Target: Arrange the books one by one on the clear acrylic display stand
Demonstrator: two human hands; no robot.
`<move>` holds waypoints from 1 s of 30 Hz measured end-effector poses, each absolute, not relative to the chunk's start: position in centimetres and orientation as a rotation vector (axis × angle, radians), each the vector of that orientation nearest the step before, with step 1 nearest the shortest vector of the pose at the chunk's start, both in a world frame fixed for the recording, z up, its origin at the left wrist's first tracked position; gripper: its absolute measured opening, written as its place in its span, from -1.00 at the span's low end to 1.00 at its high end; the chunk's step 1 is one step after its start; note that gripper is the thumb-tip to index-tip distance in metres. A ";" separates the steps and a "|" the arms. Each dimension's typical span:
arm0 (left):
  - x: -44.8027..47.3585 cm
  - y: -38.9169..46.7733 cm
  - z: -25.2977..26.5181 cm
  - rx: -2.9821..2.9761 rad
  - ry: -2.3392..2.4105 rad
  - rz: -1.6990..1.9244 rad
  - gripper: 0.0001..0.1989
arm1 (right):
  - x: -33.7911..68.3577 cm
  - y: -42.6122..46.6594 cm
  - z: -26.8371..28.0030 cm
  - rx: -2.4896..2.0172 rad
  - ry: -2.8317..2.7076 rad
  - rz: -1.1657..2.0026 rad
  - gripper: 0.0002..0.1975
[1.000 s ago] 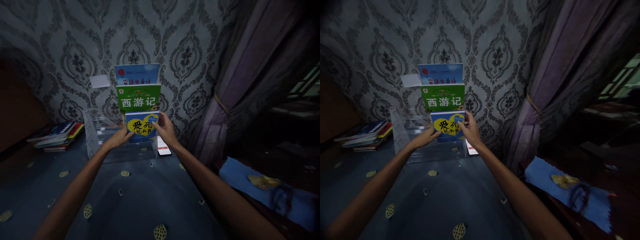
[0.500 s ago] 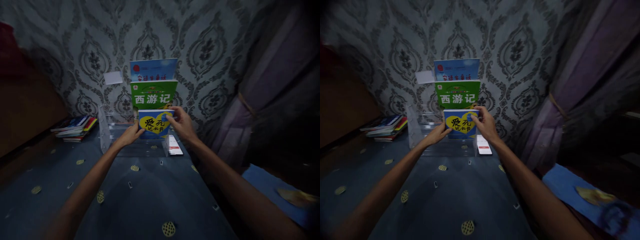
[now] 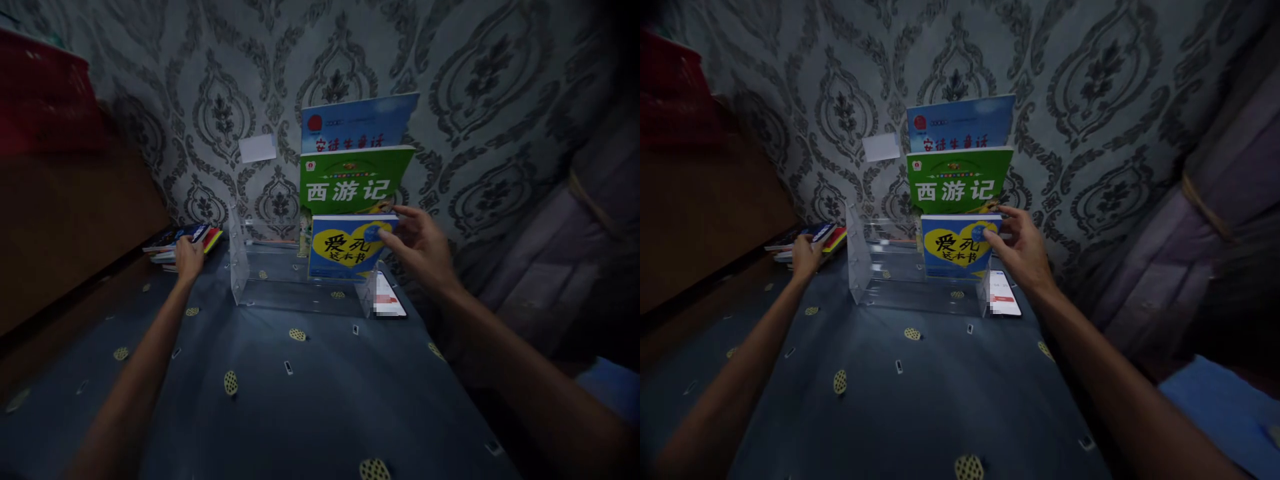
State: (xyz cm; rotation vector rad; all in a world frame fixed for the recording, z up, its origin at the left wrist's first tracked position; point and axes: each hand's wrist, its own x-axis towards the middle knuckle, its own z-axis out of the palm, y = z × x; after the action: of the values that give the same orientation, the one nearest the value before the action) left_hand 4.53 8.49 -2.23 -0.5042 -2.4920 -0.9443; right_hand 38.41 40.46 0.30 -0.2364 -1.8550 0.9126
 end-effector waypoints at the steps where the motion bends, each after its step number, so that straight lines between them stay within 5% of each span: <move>1: 3.3 8.3 -2.2 -0.478 -2.545 -0.870 -0.51 | 38.6 40.2 0.2 -0.260 -1.842 0.911 -0.42; 8: -0.9 7.9 -2.7 -0.620 -2.773 -0.336 -0.30 | 41.0 38.9 -2.1 -0.456 -1.732 0.852 -0.36; 16: -0.5 4.4 -1.9 -0.777 -2.705 0.136 -0.59 | 43.8 37.5 -6.7 -0.680 -1.711 0.871 -0.37; 30: 7.6 -0.2 -2.8 -1.013 -2.690 0.440 -0.56 | 47.0 32.8 -11.4 -0.782 -2.003 1.039 -0.54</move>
State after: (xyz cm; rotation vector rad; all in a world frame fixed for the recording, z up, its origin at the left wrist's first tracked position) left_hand 7.58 -0.18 -2.82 -1.0133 -2.6896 0.4398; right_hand 47.05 32.83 -11.39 -0.7815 -2.0035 1.0389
